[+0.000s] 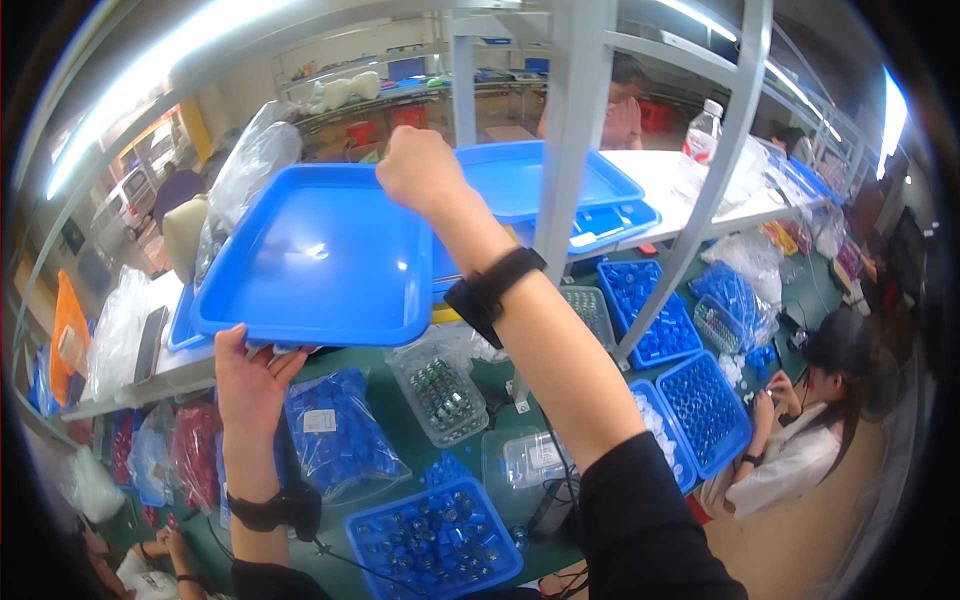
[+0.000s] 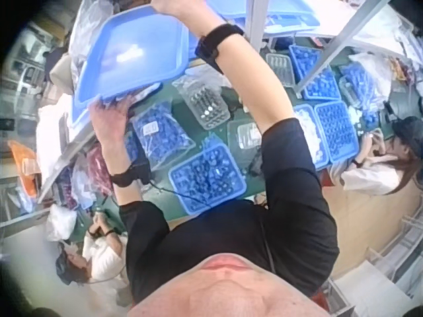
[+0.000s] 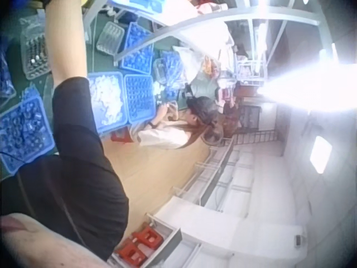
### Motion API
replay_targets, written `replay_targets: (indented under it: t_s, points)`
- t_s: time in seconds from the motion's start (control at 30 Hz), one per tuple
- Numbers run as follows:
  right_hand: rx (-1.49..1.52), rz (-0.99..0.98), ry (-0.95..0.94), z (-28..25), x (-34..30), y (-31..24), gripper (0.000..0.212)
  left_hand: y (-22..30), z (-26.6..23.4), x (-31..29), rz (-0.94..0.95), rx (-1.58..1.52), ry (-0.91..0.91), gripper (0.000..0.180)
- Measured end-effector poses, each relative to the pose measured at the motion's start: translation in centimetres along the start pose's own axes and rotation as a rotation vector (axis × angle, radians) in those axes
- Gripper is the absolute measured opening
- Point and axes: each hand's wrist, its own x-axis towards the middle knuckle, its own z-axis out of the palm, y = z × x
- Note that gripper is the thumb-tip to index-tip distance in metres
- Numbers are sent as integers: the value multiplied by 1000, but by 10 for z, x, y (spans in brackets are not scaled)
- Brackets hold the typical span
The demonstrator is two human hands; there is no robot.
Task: Assembling small electronic components into blue circular plastic housings and organizing trays.
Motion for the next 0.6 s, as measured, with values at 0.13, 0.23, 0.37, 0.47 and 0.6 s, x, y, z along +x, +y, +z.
replay_targets:
  t_s: [0.13,0.23,0.37,0.47,0.6]
  points:
    - [-221,218,-188,36,26,55,24,-3,-10,-5,79,-33,61,52]
    - [-146,356,-307,48,30,61,34,7,-18,-14,121,-12,72,50]
    - [72,548,-231,50,27,75,64,1,-13,-16,168,-49,97,43]
    - [7,463,-260,40,10,78,70,1,-22,-17,222,-71,70,41]
    - [-220,279,-397,44,-4,73,43,9,-46,-16,147,-141,19,37]
